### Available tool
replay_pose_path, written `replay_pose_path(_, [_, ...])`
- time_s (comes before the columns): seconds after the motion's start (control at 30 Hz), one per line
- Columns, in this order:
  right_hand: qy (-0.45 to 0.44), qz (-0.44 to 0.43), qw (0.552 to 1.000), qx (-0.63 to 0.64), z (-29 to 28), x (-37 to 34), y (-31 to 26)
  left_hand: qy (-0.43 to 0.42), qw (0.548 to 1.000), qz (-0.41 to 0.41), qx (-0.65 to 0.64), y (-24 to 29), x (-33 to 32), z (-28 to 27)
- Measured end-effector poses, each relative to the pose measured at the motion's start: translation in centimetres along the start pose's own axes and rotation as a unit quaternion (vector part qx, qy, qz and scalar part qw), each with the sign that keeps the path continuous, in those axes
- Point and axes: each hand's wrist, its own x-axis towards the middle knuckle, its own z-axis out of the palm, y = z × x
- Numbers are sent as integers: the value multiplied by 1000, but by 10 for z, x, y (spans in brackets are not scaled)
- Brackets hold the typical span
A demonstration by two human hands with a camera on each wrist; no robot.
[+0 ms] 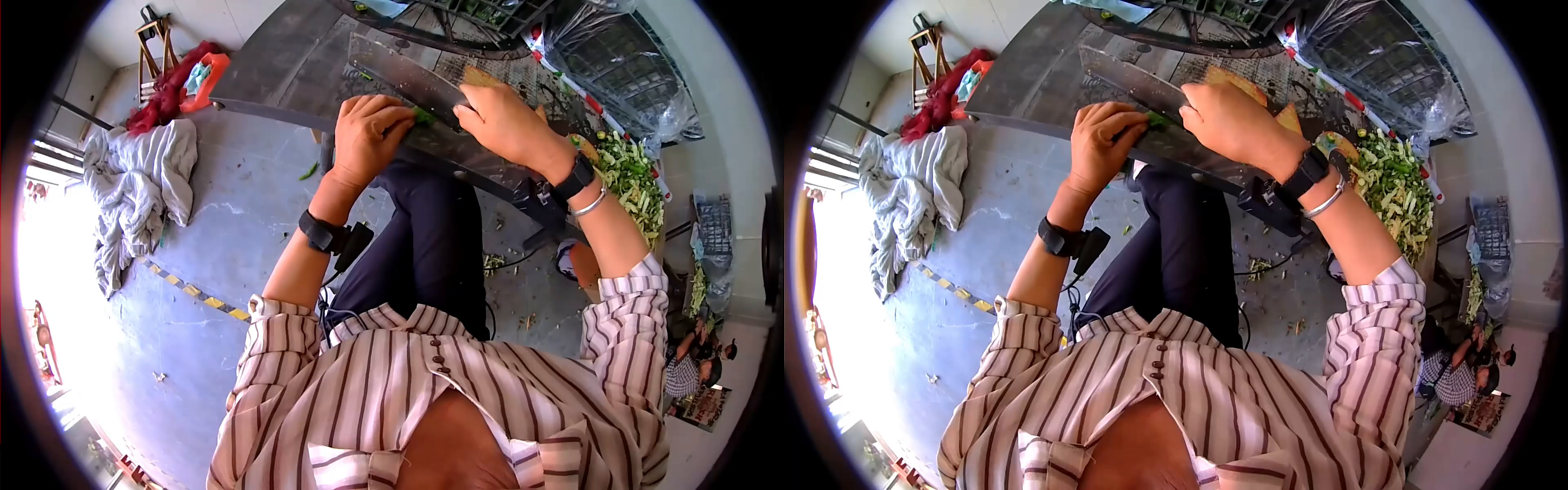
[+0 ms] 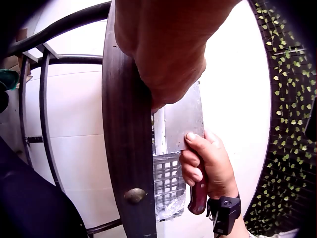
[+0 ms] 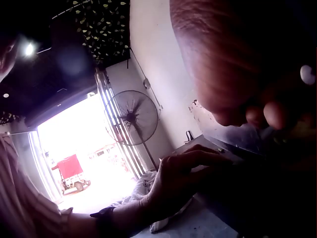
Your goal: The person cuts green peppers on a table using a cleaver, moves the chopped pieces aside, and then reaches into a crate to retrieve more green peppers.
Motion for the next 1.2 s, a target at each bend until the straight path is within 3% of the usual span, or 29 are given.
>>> replay_pose_path(0.13, [-43,8,999,-7,0,3,-3,6,1000,-1,1,-3,-2,1])
replay_pose_path(0.77, [-92,17,995,32,-6,17,-4,19,1000,-5,2,-2,-1,0])
replay_pose_path(0.87, [-15,-24,1000,13,12,25,-8,18,1000,-5,-3,-1,-2,1])
replay_pose_path(1.03, [-34,-17,999,1,11,35,-12,17,1000,-5,2,-2,-2,0])
replay_pose_path(1.1, [4,25,1000,0,15,31,-8,15,1000,-9,-2,-2,-1,2])
replay_pose_path(1.2, [53,-21,998,4,17,27,1,20,1000,-9,-9,0,-1,1])
